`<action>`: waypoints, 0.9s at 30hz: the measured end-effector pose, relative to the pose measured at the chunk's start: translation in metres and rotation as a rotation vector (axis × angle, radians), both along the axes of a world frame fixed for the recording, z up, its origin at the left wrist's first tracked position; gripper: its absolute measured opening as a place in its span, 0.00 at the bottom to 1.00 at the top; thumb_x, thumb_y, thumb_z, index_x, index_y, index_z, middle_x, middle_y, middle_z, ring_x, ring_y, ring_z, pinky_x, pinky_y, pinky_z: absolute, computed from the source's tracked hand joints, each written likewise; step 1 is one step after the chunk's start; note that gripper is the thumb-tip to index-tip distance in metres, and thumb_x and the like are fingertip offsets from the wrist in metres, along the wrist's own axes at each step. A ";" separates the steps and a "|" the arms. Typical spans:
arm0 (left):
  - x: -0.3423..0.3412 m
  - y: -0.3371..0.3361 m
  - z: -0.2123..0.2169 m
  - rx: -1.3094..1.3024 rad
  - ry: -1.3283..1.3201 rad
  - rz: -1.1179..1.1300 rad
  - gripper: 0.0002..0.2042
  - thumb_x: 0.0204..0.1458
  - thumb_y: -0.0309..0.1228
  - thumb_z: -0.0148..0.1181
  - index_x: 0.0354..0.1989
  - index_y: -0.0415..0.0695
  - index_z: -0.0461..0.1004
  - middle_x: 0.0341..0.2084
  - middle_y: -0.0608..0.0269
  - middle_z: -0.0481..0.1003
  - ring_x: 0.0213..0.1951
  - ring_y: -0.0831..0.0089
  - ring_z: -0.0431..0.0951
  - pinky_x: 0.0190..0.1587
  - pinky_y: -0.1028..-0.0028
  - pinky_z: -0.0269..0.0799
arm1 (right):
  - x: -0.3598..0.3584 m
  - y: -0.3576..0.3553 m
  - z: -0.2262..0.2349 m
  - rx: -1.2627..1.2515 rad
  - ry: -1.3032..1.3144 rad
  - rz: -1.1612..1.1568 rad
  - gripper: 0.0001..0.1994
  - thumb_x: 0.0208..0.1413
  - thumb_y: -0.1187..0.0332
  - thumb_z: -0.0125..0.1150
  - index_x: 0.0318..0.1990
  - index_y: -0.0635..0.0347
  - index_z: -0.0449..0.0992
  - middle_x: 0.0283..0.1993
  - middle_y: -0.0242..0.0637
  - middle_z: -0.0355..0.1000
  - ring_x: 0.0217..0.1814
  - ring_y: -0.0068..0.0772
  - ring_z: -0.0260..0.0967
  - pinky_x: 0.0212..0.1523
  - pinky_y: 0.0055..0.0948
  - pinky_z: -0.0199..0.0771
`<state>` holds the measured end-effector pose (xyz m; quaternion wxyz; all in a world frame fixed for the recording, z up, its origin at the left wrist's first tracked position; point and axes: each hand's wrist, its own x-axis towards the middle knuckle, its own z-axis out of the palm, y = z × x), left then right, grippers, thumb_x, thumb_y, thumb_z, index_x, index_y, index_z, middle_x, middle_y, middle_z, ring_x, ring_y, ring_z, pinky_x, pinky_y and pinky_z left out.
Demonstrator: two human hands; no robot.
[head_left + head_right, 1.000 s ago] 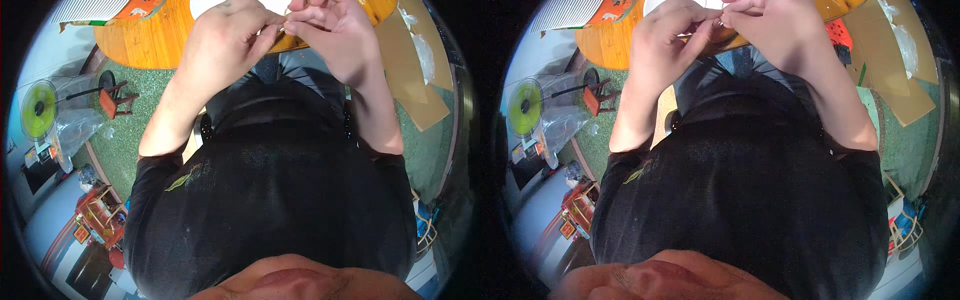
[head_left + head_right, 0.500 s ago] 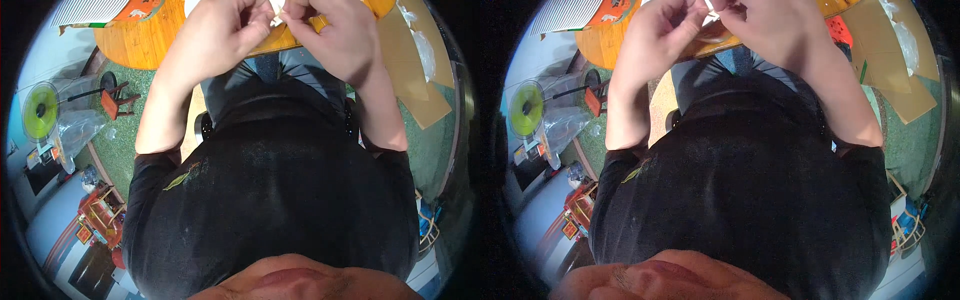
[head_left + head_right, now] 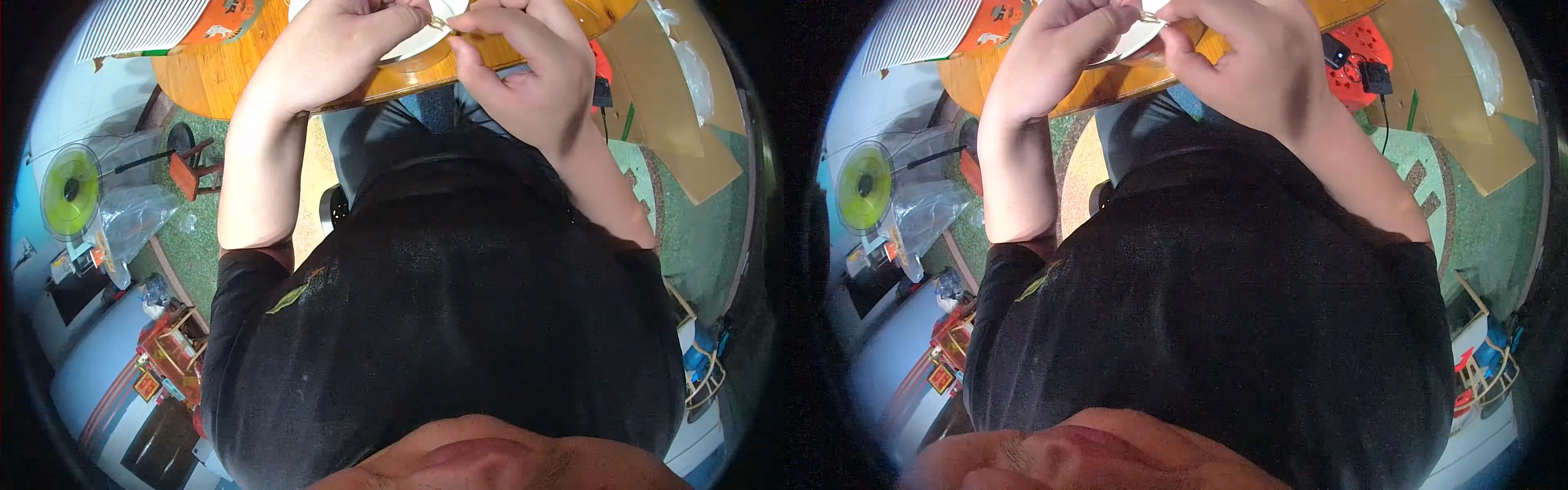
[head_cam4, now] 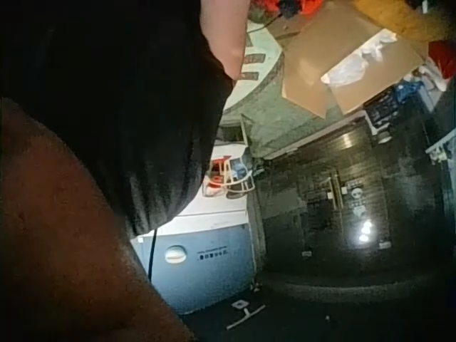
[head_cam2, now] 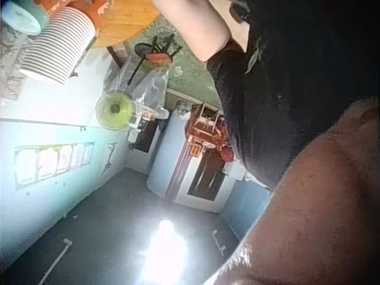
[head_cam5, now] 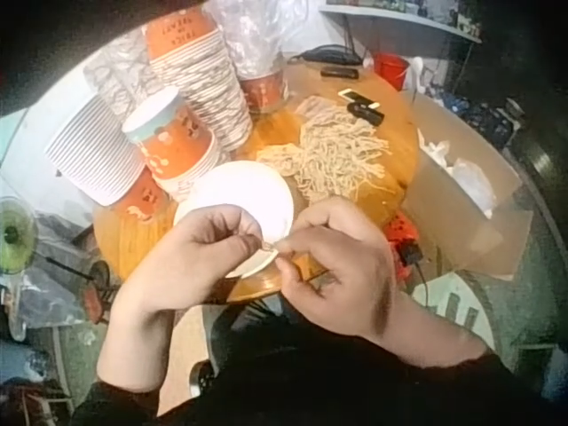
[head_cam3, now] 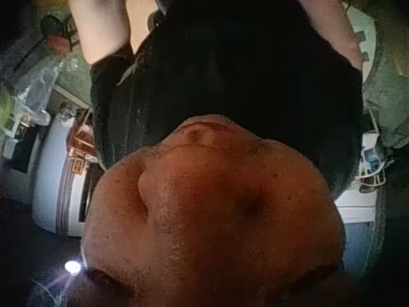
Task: Attaching strings or ties to paper bowls for packaging or preparation.
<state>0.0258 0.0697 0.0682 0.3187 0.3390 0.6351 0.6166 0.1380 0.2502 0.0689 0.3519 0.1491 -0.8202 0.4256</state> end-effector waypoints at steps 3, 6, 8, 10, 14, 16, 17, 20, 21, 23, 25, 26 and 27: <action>0.007 0.004 0.016 0.020 -0.010 -0.020 0.06 0.65 0.26 0.54 0.37 0.40 0.76 0.24 0.77 0.71 0.25 0.88 0.66 0.26 0.83 0.60 | 0.001 0.003 -0.004 -0.037 -0.043 0.000 0.09 0.43 0.79 0.71 0.34 0.64 0.80 0.35 0.43 0.74 0.35 0.41 0.74 0.35 0.33 0.73; 0.014 0.006 0.026 -0.320 -0.097 0.138 0.06 0.64 0.26 0.54 0.37 0.40 0.77 0.24 0.78 0.70 0.24 0.88 0.66 0.26 0.83 0.59 | -0.009 0.005 -0.018 0.014 -0.077 -0.038 0.09 0.42 0.79 0.73 0.34 0.63 0.81 0.34 0.43 0.74 0.35 0.41 0.74 0.36 0.33 0.73; 0.015 0.007 0.028 -0.315 -0.089 0.128 0.06 0.64 0.25 0.54 0.37 0.40 0.77 0.23 0.78 0.70 0.24 0.88 0.65 0.26 0.83 0.59 | -0.035 -0.002 -0.044 -0.388 0.444 0.200 0.08 0.42 0.79 0.73 0.32 0.63 0.81 0.34 0.42 0.73 0.36 0.41 0.74 0.36 0.32 0.72; 0.014 0.004 0.027 -0.360 -0.110 0.163 0.06 0.64 0.25 0.54 0.37 0.40 0.77 0.23 0.78 0.69 0.23 0.88 0.65 0.25 0.83 0.58 | -0.010 0.000 -0.018 -0.202 0.196 0.067 0.08 0.42 0.79 0.72 0.31 0.63 0.80 0.34 0.42 0.72 0.36 0.41 0.74 0.36 0.32 0.72; 0.017 0.007 0.031 -0.392 -0.118 0.189 0.06 0.64 0.25 0.54 0.37 0.40 0.77 0.22 0.78 0.69 0.22 0.88 0.64 0.24 0.83 0.58 | 0.001 0.003 -0.002 0.045 -0.054 -0.055 0.08 0.42 0.80 0.72 0.29 0.63 0.79 0.34 0.41 0.72 0.36 0.40 0.73 0.36 0.33 0.72; 0.017 0.007 0.029 -0.345 -0.099 0.163 0.06 0.64 0.25 0.54 0.37 0.40 0.77 0.22 0.77 0.70 0.22 0.88 0.64 0.23 0.83 0.58 | 0.001 0.003 -0.002 0.031 -0.058 -0.049 0.07 0.42 0.80 0.72 0.29 0.63 0.78 0.34 0.42 0.72 0.36 0.41 0.73 0.36 0.33 0.72; 0.017 0.007 0.029 -0.346 -0.098 0.162 0.06 0.64 0.25 0.54 0.37 0.40 0.77 0.22 0.77 0.70 0.22 0.88 0.64 0.23 0.83 0.58 | 0.000 0.002 -0.002 0.017 -0.062 -0.042 0.07 0.42 0.80 0.71 0.29 0.63 0.78 0.34 0.42 0.72 0.36 0.41 0.73 0.36 0.33 0.72; 0.018 0.010 0.028 -0.346 -0.137 0.166 0.06 0.64 0.24 0.54 0.38 0.39 0.77 0.22 0.78 0.70 0.22 0.88 0.65 0.23 0.83 0.58 | -0.031 -0.003 -0.040 -0.354 0.393 0.174 0.07 0.43 0.81 0.70 0.29 0.64 0.77 0.34 0.43 0.72 0.36 0.42 0.73 0.37 0.34 0.72; 0.017 0.009 0.028 -0.375 -0.170 0.173 0.05 0.65 0.24 0.55 0.38 0.39 0.77 0.24 0.76 0.71 0.24 0.88 0.66 0.25 0.83 0.60 | -0.022 0.001 -0.037 -0.354 0.391 0.174 0.07 0.43 0.81 0.70 0.29 0.64 0.77 0.34 0.43 0.72 0.36 0.42 0.73 0.37 0.34 0.72; 0.018 0.008 0.027 -0.405 -0.207 0.185 0.05 0.66 0.24 0.56 0.39 0.39 0.77 0.25 0.75 0.73 0.25 0.88 0.68 0.27 0.83 0.62 | -0.001 0.003 -0.002 0.032 -0.116 -0.033 0.07 0.45 0.81 0.69 0.29 0.65 0.75 0.34 0.44 0.71 0.37 0.44 0.73 0.38 0.34 0.72; 0.023 0.013 0.027 -0.300 -0.029 0.210 0.04 0.67 0.25 0.57 0.39 0.38 0.76 0.29 0.72 0.74 0.31 0.87 0.71 0.33 0.82 0.68 | -0.018 -0.001 -0.023 -0.204 0.078 0.106 0.07 0.46 0.81 0.68 0.30 0.65 0.75 0.35 0.43 0.71 0.37 0.42 0.72 0.38 0.33 0.72; 0.023 0.014 0.027 -0.301 -0.028 0.208 0.04 0.67 0.25 0.57 0.39 0.38 0.76 0.29 0.72 0.74 0.31 0.87 0.71 0.33 0.82 0.68 | -0.024 -0.003 -0.029 -0.438 0.274 0.248 0.06 0.47 0.81 0.67 0.31 0.66 0.74 0.35 0.43 0.71 0.37 0.41 0.72 0.38 0.32 0.71; 0.023 0.015 0.026 -0.278 0.022 0.201 0.05 0.67 0.25 0.58 0.39 0.37 0.76 0.30 0.71 0.75 0.33 0.86 0.71 0.36 0.81 0.69 | -0.016 0.004 -0.029 -0.438 0.276 0.246 0.06 0.47 0.81 0.67 0.31 0.66 0.74 0.35 0.43 0.71 0.37 0.41 0.72 0.38 0.32 0.71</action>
